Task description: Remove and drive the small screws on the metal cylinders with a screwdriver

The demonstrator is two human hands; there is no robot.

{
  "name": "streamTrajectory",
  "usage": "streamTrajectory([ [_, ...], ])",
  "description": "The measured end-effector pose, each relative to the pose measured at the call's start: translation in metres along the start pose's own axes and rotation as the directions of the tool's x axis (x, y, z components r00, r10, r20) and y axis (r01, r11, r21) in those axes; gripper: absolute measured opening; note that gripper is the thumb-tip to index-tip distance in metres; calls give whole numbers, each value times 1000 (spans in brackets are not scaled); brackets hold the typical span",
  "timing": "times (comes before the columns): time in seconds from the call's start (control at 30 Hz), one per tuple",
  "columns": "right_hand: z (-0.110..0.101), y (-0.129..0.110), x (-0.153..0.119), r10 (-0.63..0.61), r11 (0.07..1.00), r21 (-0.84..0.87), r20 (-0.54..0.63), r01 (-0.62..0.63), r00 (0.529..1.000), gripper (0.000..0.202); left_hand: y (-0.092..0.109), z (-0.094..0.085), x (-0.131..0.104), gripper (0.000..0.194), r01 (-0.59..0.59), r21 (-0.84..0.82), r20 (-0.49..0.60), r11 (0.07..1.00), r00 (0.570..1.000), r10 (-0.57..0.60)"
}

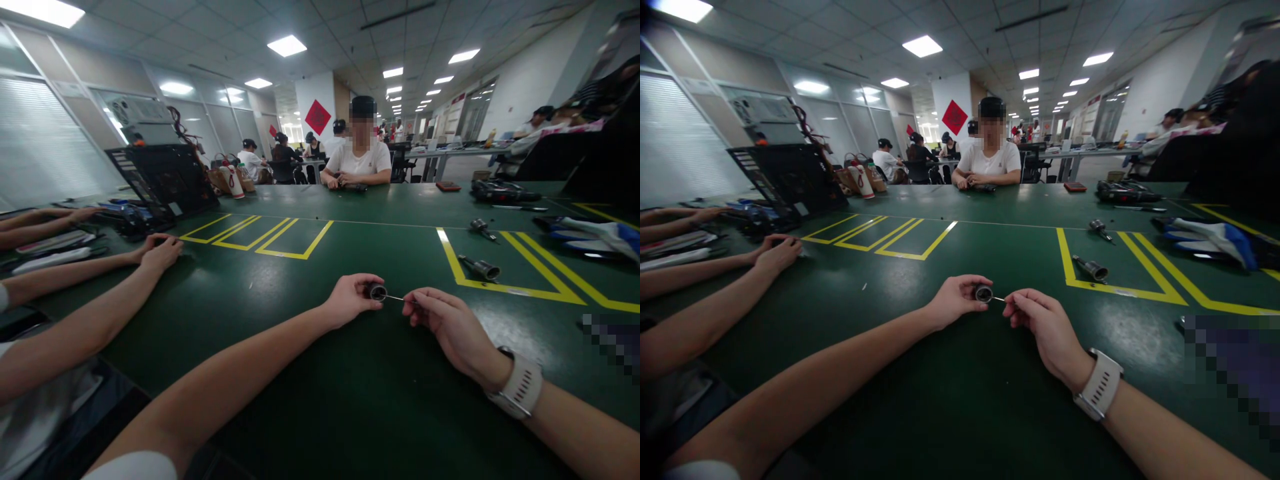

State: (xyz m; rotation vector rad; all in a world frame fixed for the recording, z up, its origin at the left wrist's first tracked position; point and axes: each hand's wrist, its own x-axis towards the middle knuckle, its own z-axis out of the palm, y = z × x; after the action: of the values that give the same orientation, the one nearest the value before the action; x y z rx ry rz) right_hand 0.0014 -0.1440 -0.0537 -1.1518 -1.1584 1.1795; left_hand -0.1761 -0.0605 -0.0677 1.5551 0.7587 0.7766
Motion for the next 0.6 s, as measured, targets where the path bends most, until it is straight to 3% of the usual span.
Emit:
streamTrajectory([
  [0.1, 1, -2, 0, 11, 999, 47, 3, -11, 1000, 23, -2, 0, 1, 48, -31, 23, -24, 999, 999, 32],
  [0.2, 2, -2, -2, 7, 999, 53, 11, -8, 1000, 23, -1, -1, 1, 51, -85, 229, -51, 970, 994, 99],
  [0.37, 2, 0, -3, -10, 999, 38, 41, 8, 999, 22, 12, -5, -4, 45, -182, 706, 25, 684, 972, 232],
  [0.5, 1, 0, -3, -20, 1000, 26, 78, 18, 997, 21, 19, -7, -6, 31, -230, 824, 99, 518, 958, 268],
  [0.6, 2, -1, -4, -31, 999, 16, 100, 29, 994, 21, 18, -7, -5, 35, -252, 822, 101, 510, 947, 306],
])
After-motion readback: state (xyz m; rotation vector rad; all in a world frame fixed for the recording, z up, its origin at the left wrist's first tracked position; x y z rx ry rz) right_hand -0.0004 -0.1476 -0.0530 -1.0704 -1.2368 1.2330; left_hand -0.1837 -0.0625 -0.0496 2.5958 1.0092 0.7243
